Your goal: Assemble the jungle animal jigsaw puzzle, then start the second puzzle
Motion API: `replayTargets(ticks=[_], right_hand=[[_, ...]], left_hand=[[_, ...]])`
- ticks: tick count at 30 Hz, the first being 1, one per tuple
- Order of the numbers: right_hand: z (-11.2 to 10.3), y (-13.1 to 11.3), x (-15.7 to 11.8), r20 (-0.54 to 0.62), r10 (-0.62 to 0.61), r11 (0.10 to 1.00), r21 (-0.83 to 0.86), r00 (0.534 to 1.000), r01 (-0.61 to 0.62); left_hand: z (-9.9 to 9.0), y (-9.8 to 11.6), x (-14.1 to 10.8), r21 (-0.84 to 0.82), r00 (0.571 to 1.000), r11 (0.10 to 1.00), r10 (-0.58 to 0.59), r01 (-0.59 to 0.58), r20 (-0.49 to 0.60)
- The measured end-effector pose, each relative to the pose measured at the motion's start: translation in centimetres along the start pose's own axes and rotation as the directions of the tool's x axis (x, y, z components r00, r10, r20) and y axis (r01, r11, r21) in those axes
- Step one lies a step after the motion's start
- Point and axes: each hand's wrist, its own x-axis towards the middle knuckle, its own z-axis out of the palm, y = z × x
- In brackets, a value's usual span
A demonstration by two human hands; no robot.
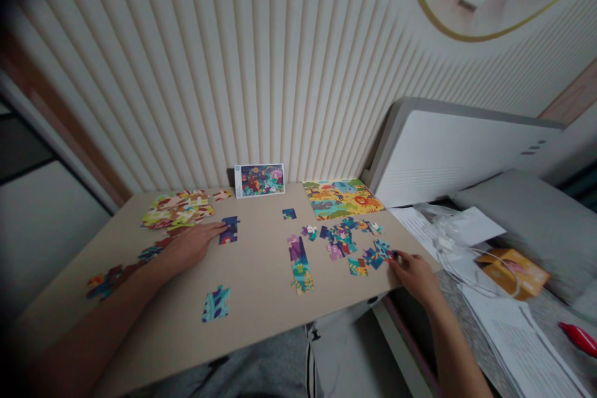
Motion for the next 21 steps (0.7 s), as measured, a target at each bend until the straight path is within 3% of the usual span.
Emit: replayTargets(ticks=[3,7,11,14,18,21], right_hand=[[-0.5,0.0,0.5,0.014,0.010,0.978,0.210,1.000,-0.013],[-0.7,0.3,0.8,0.012,0.031,0.874,0.485,0.999,-0.033],[-1.4,0.6,0.9,-0.054,0.035,0.827,0.562,0.998,0.001],[-2.1,0.1,0.9,-0.190,0.080,0.829,0.558,0.979,0.040],[-2.8,-2.1,0.7,-0.365,0.216,0.772,0.631,0.906,0.070],[-2.8,-5.4,-0.1,-0.321,0.213,0.610,0.781,0.923,0.130]], left_hand=[[-0.1,0.2,0.0,0.009,1.000,1.000,-0.004,0.004,0.003],[-0.3,0.5,-0.1,0.060,1.000,0.998,-0.010,0.009,0.021],[-0.4,0.5,0.0,0.028,1.000,1.000,-0.007,0.007,0.005],[-0.2,0.3,0.0,0.028,1.000,1.000,-0.011,0.011,0.015],[0.2,0.2,0.0,0.034,1.000,0.999,-0.017,0.016,0.021],[0.2,0.3,0.0,0.037,1.000,0.999,-0.017,0.016,0.015]])
